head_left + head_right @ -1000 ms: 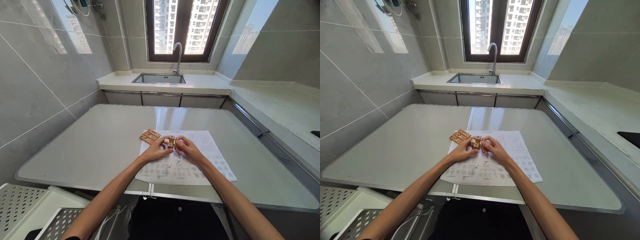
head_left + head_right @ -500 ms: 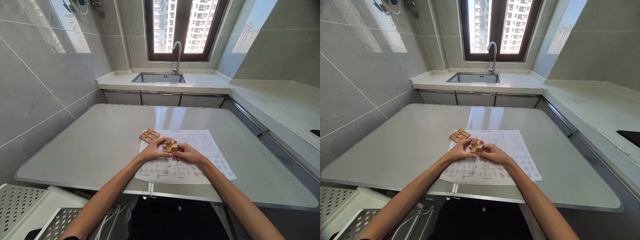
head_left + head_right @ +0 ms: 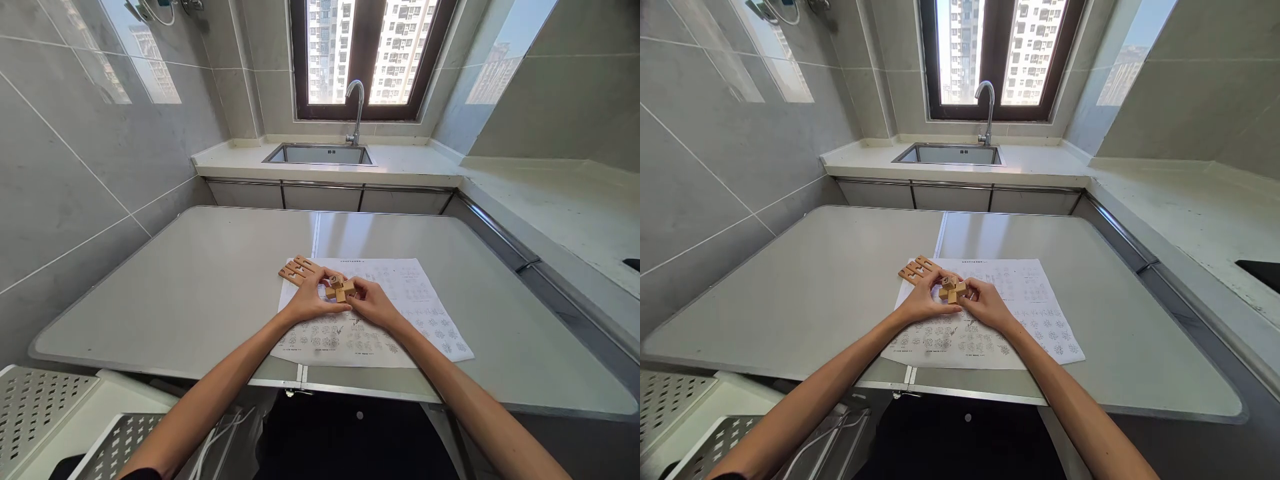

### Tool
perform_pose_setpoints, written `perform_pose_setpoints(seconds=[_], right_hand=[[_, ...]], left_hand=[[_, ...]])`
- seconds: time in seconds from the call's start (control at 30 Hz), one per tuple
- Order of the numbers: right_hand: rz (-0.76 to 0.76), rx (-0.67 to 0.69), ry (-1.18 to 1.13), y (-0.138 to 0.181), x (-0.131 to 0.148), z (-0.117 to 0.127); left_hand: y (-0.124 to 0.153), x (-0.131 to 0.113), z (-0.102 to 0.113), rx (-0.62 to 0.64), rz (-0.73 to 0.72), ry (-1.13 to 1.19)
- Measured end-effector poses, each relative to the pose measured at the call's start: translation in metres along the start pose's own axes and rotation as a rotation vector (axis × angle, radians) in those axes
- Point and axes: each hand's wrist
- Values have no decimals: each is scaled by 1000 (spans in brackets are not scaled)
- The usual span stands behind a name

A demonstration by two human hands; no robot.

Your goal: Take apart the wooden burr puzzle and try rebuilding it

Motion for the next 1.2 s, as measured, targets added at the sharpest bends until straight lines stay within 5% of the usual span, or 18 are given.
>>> perform_pose_setpoints(seconds=[0.4,0.7,1.03,1.2], right_hand=[[87,-160,58,0,-7,1],[158,-278,142,2,-10,-3],[-65,-39,-294,-6,-2,3],[-73,-28,-363,-7,1,7]], left_hand=[[1,-3,-1,31,-68,-82],[0,3,-2,-109,-142,-198],[-3,4,-2,-140,-126,-126],[-2,1,-1,-132,-143,-88]])
Point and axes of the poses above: each hand's wrist, its own y-axis away from the middle knuckle, its own z-axis out of the back of the hand, x = y × z, and after that the axes turned 11 degrees about -x, right-handed
